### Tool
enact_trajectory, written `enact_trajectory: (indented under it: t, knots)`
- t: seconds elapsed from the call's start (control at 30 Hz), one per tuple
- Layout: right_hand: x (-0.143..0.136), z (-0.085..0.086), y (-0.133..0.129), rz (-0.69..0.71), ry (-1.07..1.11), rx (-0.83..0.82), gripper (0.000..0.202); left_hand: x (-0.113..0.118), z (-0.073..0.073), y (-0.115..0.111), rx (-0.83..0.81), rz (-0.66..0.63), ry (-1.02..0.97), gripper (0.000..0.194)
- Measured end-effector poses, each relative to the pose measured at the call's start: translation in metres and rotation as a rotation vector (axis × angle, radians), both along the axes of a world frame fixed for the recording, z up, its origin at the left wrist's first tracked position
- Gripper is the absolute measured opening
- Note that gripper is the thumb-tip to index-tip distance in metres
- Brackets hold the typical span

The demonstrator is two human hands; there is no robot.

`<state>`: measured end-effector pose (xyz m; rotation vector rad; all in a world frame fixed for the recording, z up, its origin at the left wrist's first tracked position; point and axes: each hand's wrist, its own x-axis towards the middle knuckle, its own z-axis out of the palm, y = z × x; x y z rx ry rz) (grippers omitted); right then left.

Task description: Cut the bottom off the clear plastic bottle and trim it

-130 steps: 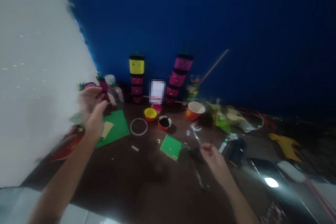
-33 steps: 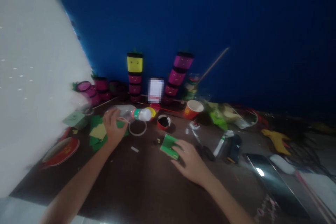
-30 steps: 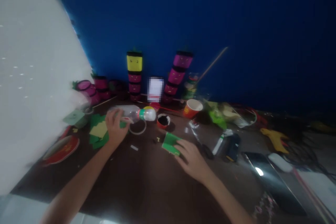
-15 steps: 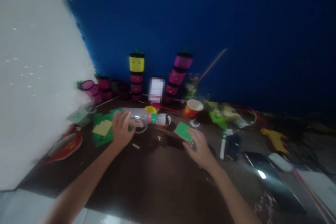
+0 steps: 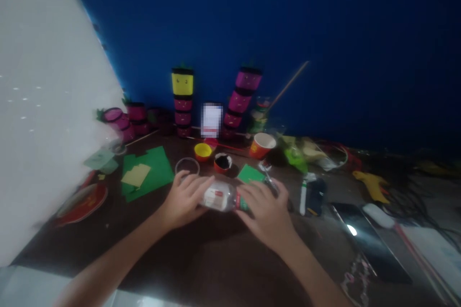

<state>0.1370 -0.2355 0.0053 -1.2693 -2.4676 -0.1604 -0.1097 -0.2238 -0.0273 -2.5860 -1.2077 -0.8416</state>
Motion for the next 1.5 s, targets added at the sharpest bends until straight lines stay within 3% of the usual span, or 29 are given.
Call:
enact_trajectory:
  t: [0.1, 0.33, 0.53, 0.73, 0.87, 1.03, 1.3, 1.5]
  knots:
    - [0.015, -0.009, 0.008, -0.001, 0.017, -0.055, 0.029, -0.001, -0.003, 0.002, -0.1, -0.045, 0.027, 0.066]
    - [0.043, -0.029, 0.024, -0.081, 0.001, -0.221, 0.037, -0.014, -0.003, 0.007, -0.364, -0.04, -0.055, 0.092]
    - [0.046, -0.04, 0.031, -0.148, -0.022, -0.283, 0.043, -0.016, -0.017, 0.01, -0.602, -0.032, -0.243, 0.092]
    - [0.045, -0.027, 0.03, -0.108, 0.089, -0.286, 0.048, -0.015, -0.032, 0.012, -0.655, -0.042, -0.381, 0.086]
    - [0.045, -0.015, 0.032, -0.114, 0.305, -0.25, 0.032, -0.016, -0.037, 0.015, -0.714, -0.036, -0.448, 0.084]
    - [0.044, -0.015, 0.035, -0.168, 0.541, -0.2, 0.025, -0.019, -0.037, 0.02, -0.779, -0.034, -0.531, 0.086]
    - [0.024, -0.011, 0.03, -0.074, 0.504, -0.198, 0.019, -0.018, -0.041, 0.019, -0.745, -0.068, -0.553, 0.096]
    - [-0.01, -0.008, 0.021, 0.117, 0.384, -0.257, 0.019, -0.013, -0.042, 0.017, -0.642, -0.153, -0.503, 0.085]
